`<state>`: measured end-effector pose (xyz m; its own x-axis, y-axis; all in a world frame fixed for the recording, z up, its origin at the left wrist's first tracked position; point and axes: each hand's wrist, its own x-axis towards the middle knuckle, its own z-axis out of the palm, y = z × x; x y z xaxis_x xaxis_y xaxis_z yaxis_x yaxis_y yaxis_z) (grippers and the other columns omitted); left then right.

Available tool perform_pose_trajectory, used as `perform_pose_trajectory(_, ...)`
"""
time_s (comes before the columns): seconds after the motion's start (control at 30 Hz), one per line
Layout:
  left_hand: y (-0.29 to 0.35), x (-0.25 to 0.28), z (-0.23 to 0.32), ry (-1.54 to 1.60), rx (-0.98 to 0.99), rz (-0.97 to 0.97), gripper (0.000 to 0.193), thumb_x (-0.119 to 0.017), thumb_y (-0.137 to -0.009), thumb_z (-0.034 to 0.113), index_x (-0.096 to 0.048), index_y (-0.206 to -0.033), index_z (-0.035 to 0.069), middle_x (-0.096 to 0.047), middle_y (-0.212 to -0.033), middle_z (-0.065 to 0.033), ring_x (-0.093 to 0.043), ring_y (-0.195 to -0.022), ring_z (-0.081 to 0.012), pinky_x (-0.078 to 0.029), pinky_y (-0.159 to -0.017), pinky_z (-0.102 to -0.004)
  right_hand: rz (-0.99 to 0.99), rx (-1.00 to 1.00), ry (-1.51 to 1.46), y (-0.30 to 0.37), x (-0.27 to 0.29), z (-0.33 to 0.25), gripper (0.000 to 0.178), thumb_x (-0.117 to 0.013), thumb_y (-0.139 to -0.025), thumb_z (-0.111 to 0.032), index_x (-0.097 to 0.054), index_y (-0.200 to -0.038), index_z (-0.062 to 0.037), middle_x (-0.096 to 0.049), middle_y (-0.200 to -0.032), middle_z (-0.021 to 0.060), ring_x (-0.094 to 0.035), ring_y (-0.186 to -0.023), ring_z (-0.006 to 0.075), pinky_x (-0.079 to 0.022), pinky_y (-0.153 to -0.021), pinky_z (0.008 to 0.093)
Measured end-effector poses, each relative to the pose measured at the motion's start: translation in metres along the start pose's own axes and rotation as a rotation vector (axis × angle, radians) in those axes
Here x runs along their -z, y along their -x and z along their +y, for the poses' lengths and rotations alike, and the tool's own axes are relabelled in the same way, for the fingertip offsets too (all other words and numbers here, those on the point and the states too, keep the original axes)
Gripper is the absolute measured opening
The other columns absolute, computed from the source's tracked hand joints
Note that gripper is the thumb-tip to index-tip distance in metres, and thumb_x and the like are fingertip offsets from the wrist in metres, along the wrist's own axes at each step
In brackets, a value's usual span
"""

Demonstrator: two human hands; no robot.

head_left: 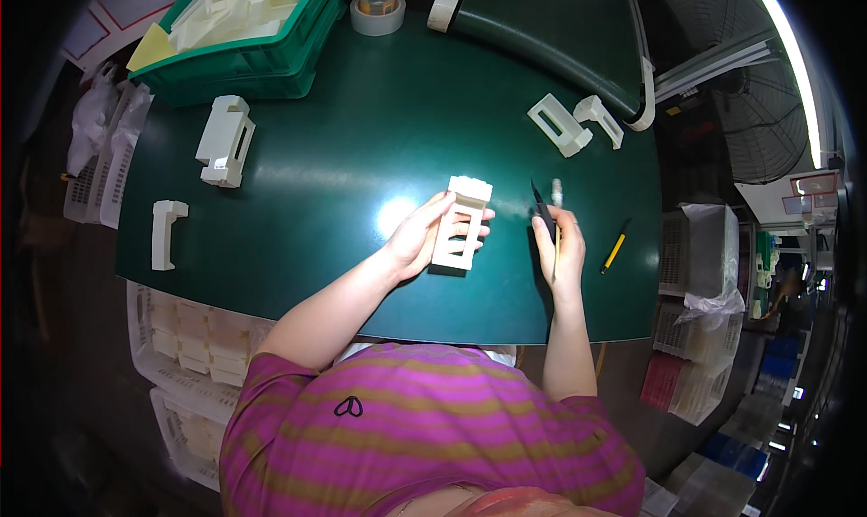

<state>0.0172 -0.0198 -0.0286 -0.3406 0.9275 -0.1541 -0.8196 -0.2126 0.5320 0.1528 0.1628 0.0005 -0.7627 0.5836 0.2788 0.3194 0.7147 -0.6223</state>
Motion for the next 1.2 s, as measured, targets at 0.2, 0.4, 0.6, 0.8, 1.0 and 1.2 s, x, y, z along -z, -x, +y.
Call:
perform_pose_trajectory(0.2, 0.002, 0.001, -0.001, 0.156, 0.047, -0.035, 0.056, -0.03, -0.096, 0.045, -0.035, -0.133, 0.002, -0.048, -0.128, -0.0168, -0.057, -0.105, -0.0252, -0.049, -0.09, -0.0372, 0.13, 0.185, 0.298, 0.005, 0.003, 0.001, 0.019, -0.058, -0.086, -0.013, -0.062, -0.099, -0.0006, -0.061, -0.093, 0.0127, -0.057, -0.087, 0.0235, -0.044, -0.079, 0.0319)
perform_pose_trajectory(0.4, 0.001, -0.005, 0.0, 0.154, 0.059, -0.007, 0.052, -0.023, -0.098, 0.043, -0.036, -0.132, 0.006, -0.053, -0.123, -0.0133, -0.056, -0.104, -0.0231, -0.049, -0.086, -0.036, 0.07, 0.099, -0.256, 0.009, 0.003, -0.018, 0.018, -0.05, -0.089, -0.01, -0.065, -0.09, -0.0007, -0.061, -0.085, 0.0114, -0.057, -0.081, 0.0241, -0.043, -0.075, 0.0323)
perform_pose_trajectory(0.6, 0.001, -0.006, -0.013, -0.322, -0.312, 0.115, 0.045, -0.046, -0.095, 0.026, -0.031, -0.131, 0.004, -0.05, -0.12, -0.0108, -0.053, -0.107, -0.019, -0.045, -0.091, -0.0338, -0.111, 0.256, -0.765, 0.028, -0.012, -0.068, 0.031, -0.04, -0.095, -0.016, -0.057, -0.078, 0.0037, -0.055, -0.072, 0.0113, -0.056, -0.072, 0.0177, -0.044, -0.067, 0.0275)
perform_pose_trajectory(0.8, 0.009, -0.014, -0.014, -0.532, -0.575, 0.122, 0.053, -0.055, -0.091, 0.025, -0.03, -0.132, 0.002, -0.044, -0.125, -0.0099, -0.047, -0.112, -0.0169, -0.039, -0.095, -0.0313, -0.045, 0.034, -0.943, 0.013, 0.0, -0.049, 0.043, -0.029, -0.098, -0.017, -0.04, -0.059, -0.004, -0.038, -0.055, 0.0049, -0.034, -0.052, 0.0104, -0.026, -0.05, 0.0247)
perform_pose_trajectory(1.0, 0.007, -0.014, -0.015, -0.559, -0.573, 0.045, 0.057, -0.054, -0.091, 0.028, -0.028, -0.133, 0.001, -0.042, -0.127, -0.0107, -0.041, -0.118, -0.0172, -0.032, -0.1, -0.0328, -0.004, 0.237, -0.834, 0.028, 0.006, -0.062, 0.044, -0.035, -0.097, -0.024, -0.047, -0.061, -0.0015, -0.046, -0.061, 0.0066, -0.043, -0.057, 0.0135, -0.032, -0.053, 0.025)
perform_pose_trajectory(1.2, 0.005, -0.015, -0.005, -0.414, -0.553, -0.188, 0.057, -0.054, -0.091, 0.029, -0.029, -0.133, 0.0, -0.043, -0.127, -0.0114, -0.046, -0.113, -0.0171, -0.039, -0.095, -0.0325, -0.018, 0.004, -0.875, 0.008, -0.004, -0.016, 0.044, -0.029, -0.098, -0.016, -0.036, -0.056, -0.0056, -0.038, -0.054, 0.0035, -0.034, -0.05, 0.01, -0.027, -0.049, 0.0249)
